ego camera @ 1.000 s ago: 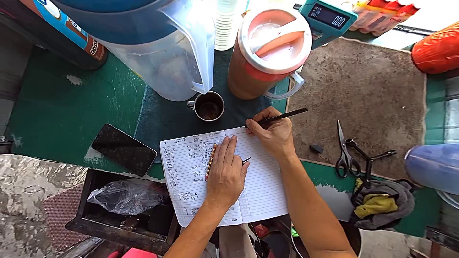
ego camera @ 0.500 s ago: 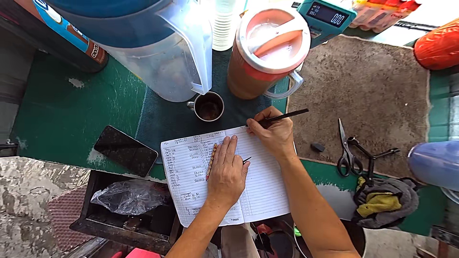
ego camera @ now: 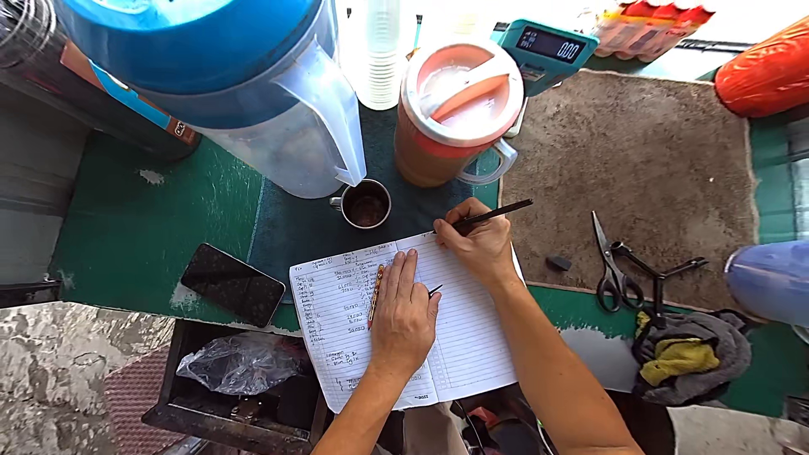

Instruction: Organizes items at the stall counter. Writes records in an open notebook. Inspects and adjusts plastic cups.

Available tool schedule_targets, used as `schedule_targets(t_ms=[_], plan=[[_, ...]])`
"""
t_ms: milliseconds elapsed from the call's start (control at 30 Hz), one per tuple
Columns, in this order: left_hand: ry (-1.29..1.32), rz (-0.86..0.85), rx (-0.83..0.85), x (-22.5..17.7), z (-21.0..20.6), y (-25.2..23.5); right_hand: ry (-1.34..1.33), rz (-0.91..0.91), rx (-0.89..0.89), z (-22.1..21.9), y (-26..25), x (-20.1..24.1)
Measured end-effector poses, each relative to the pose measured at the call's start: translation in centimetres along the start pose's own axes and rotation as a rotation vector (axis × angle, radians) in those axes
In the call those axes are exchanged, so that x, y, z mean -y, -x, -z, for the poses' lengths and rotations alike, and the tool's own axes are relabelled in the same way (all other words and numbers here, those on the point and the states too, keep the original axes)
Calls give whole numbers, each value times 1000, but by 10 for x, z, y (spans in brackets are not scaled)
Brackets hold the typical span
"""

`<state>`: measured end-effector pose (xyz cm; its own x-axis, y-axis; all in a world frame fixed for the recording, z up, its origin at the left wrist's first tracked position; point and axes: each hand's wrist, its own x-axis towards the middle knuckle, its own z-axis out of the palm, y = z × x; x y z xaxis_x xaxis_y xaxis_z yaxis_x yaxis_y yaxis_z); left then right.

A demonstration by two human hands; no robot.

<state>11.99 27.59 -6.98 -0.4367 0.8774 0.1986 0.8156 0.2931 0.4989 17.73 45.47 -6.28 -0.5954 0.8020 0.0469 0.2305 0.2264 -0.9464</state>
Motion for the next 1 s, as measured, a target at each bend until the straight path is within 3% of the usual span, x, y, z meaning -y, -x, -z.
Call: schedule_targets(t_ms=[167, 300, 400, 533, 767, 1000], plan=[[13, -8, -1, 1, 0, 0, -5, -22, 0, 1, -2, -2], [191, -8, -52, 2, 7, -2, -444, -130, 64, 23, -5, 6], [343, 31, -91, -12, 33, -6, -515, -142, 202, 49, 17, 39], [400, 4, 7, -35, 69, -15, -535, -152, 348, 61, 55, 86], [322, -80, 118, -54, 108, -10, -565, -268, 215, 73, 93, 124], [141, -307, 164, -74, 133, -16, -641, -336, 61, 64, 123, 131]])
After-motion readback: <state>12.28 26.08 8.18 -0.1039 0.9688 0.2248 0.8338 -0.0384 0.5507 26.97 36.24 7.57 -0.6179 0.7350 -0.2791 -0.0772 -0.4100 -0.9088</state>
